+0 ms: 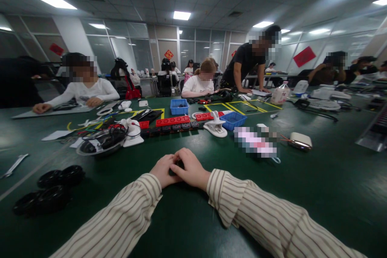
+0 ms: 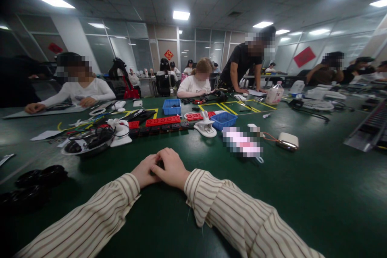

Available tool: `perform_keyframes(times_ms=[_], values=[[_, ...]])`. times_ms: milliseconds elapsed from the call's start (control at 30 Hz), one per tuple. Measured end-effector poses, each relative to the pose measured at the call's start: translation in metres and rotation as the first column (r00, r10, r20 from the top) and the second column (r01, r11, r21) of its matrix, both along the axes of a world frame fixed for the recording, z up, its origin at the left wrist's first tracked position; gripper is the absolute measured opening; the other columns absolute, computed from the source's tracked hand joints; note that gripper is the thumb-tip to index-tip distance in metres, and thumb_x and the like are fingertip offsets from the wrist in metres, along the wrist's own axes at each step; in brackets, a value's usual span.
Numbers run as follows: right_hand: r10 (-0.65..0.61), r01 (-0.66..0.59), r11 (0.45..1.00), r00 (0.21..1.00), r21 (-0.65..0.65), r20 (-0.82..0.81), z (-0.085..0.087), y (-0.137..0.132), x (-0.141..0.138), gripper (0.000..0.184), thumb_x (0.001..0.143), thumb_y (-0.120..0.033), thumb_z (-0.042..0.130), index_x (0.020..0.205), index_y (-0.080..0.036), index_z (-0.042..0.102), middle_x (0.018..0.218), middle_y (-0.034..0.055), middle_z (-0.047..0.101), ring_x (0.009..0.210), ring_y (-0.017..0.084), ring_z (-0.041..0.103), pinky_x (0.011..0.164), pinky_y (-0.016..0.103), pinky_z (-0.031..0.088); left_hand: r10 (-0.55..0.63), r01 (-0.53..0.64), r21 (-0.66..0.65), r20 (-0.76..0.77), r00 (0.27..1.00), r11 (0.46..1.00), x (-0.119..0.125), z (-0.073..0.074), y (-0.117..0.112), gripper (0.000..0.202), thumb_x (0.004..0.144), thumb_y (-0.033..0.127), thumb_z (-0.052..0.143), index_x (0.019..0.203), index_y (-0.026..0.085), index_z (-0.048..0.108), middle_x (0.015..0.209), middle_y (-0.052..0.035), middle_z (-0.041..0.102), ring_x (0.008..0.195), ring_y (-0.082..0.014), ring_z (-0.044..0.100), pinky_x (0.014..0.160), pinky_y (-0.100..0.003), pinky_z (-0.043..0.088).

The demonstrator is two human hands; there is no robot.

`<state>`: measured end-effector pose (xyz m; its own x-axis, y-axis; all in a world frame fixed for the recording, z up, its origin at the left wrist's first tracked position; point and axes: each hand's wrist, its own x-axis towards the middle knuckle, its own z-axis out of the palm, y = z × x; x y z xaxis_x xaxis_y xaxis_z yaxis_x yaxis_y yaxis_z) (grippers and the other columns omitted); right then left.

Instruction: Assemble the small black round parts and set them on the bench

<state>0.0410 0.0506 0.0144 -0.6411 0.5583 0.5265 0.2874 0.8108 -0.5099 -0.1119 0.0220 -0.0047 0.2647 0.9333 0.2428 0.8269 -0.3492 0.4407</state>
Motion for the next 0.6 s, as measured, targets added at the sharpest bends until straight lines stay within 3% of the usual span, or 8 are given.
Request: perform_keyframes(times_ms=[133, 300, 433, 600], values=[[-0.091, 0.092, 0.996, 0.993, -0.006, 0.069, 0.000, 0.000, -0.001, 0.021, 0.078, -0.033, 0.057, 0.080, -0.015, 0.046, 0.081, 0.0017, 0.047, 0.077, 0.015, 0.042, 0.070, 0.027, 0.035, 0.001, 0.000, 0.035, -0.011, 1.000, 0.999, 0.000, -0.003, 0.001, 0.037, 0.060, 0.032, 0.067, 0.092, 0.016, 0.058, 0.096, -0.0072, 0.057, 0.093, -0.0245, 0.051, 0.087, -0.038, 0.040], [-0.126, 0.125, 0.992, 0.986, 0.014, 0.110, 0.000, -0.001, -0.003, 0.015, 0.080, -0.028, 0.056, 0.079, -0.015, 0.047, 0.080, 0.0018, 0.047, 0.076, 0.014, 0.042, 0.069, 0.026, 0.034, 0.011, -0.011, 0.038, 0.002, 1.000, 0.999, -0.001, -0.005, 0.002, 0.029, 0.060, 0.026, 0.066, 0.085, 0.015, 0.059, 0.093, -0.0067, 0.057, 0.091, -0.0231, 0.050, 0.086, -0.037, 0.041], [-0.062, 0.061, 0.998, 0.994, 0.021, 0.087, 0.000, 0.000, -0.003, 0.010, 0.077, -0.022, 0.057, 0.074, -0.015, 0.050, 0.078, 0.0018, 0.048, 0.077, 0.014, 0.043, 0.070, 0.026, 0.034, -0.011, 0.010, 0.052, 0.026, 1.000, 0.999, -0.005, -0.005, 0.003, 0.025, 0.058, 0.024, 0.067, 0.080, 0.015, 0.059, 0.089, -0.0050, 0.057, 0.088, -0.0215, 0.051, 0.083, -0.035, 0.042], [0.136, -0.138, 0.989, 0.990, 0.053, 0.037, 0.001, 0.001, 0.000, 0.010, 0.067, -0.005, 0.052, 0.068, -0.015, 0.051, 0.073, 0.0007, 0.052, 0.078, 0.015, 0.045, 0.074, 0.027, 0.034, -0.085, 0.084, 0.027, 0.037, 0.996, 0.996, -0.013, -0.005, 0.006, 0.011, 0.060, 0.021, 0.066, 0.067, 0.017, 0.060, 0.091, -0.0036, 0.057, 0.089, -0.0209, 0.052, 0.083, -0.034, 0.042]])
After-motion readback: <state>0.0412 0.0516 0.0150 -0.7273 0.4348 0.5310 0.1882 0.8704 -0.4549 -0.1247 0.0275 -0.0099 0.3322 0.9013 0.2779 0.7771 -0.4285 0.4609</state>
